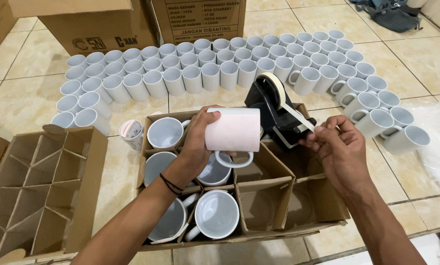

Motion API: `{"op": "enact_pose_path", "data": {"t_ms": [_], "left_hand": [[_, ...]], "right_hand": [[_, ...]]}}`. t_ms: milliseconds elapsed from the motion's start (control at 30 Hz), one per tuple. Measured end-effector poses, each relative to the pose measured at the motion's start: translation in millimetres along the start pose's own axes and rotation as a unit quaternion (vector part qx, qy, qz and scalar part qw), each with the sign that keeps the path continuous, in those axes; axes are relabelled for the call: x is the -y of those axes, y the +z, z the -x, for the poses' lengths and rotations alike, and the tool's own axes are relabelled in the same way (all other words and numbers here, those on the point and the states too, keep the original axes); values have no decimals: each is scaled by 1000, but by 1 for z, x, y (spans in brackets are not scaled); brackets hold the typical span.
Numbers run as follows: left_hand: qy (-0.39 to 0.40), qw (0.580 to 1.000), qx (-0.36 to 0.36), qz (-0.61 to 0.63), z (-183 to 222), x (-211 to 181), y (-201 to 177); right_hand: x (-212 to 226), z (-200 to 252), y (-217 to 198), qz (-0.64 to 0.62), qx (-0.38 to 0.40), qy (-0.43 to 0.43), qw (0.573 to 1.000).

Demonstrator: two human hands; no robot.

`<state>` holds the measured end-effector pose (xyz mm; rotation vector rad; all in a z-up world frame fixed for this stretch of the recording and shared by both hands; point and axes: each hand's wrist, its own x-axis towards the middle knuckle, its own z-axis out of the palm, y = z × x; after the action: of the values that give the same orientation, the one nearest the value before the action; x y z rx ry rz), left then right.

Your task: The person applies a printed paper strip to the side of a white mug using a piece of clear adhesive tape, then places the mug into a cardboard divider box and picks up a fresh mug.

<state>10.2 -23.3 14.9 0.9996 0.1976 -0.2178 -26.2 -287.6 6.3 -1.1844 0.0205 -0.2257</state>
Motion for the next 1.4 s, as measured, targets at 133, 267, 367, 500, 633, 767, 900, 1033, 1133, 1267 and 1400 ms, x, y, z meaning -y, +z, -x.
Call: {"op": "enact_pose_path", "data": {"t_ms": [133,267,367,500,633,767,900,1033,1133,1267,1400], "left_hand": [[8,1000,19,-19,5,-3,2],[20,999,13,-25,4,0,0],[26,999,15,-32,0,4,-3],[25,999,15,-35,5,0,1],[20,999,13,-25,3,-1,0],[3,1000,1,-10,5,-4,3],[11,1000,4,-13,3,-3,2],[22,1000,6,-5,0,-1,0],[16,1000,8,-2,0,-2,-1],[7,1000,11,-27,2,-8,0],[-1,998,29,-59,2,-11,1]], "right_hand": [[-1,1,-1,0,2,1,1000],[-3,4,3,47,0,-23,999],[-5,4,5,86,-21,-34,996],[-2,5,5,127,-9,-35,991],[6,5,-1,183,27,-38,982],[12,6,0,214,68,-9,974],[11,2,-3,266,123,-99,951],[16,-2,-11,312,112,-73,941],[34,-2,-16,284,147,-25,947],[59,-5,-14,230,268,8,936],[95,-21,39,312,433,24,845]]}}
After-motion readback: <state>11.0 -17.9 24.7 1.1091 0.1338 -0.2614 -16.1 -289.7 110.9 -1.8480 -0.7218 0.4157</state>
